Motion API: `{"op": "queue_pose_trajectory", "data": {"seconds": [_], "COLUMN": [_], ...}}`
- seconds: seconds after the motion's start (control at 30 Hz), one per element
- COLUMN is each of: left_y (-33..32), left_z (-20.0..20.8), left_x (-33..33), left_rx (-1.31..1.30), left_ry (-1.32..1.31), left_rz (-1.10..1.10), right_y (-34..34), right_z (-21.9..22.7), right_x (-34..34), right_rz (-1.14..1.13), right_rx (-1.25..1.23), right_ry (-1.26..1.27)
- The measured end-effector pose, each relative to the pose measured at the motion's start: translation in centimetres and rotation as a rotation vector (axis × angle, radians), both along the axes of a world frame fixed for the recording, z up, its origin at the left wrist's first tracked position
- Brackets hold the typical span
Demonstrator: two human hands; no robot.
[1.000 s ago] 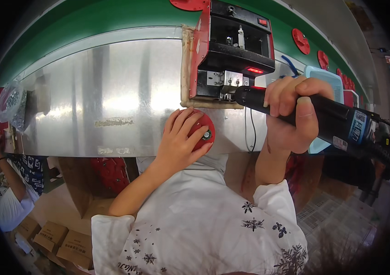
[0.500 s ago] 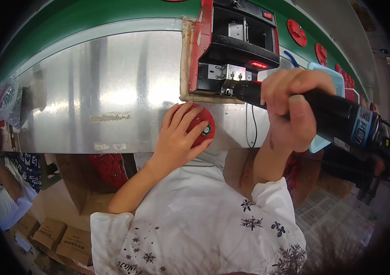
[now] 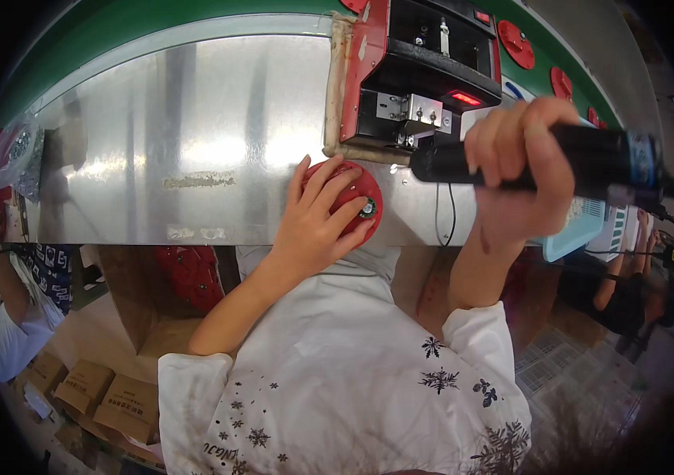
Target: Assembling parts onto red circular bases using an electric screwdriver on a production line.
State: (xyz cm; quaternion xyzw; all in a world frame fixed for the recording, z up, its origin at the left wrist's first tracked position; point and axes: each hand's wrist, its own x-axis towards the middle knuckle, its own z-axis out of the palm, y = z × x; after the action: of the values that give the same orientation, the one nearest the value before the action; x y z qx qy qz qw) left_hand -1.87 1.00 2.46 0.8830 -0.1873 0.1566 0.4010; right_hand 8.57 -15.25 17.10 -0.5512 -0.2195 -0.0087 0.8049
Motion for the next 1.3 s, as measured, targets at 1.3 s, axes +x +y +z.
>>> {"op": "queue_pose_trajectory", "data": {"seconds": [1.3], "left_y": [-0.7], "left_z": [-0.3], "left_x": [0.1], "left_rx": [0.016], "left_ry": [0.008], "left_rz": [0.034], "right_y": [1.0], "right_z": [-5.8], "right_x": [-3.3], "right_rz": [0.006], "right_rx": [-0.215], "right_ry": [0.026]}}
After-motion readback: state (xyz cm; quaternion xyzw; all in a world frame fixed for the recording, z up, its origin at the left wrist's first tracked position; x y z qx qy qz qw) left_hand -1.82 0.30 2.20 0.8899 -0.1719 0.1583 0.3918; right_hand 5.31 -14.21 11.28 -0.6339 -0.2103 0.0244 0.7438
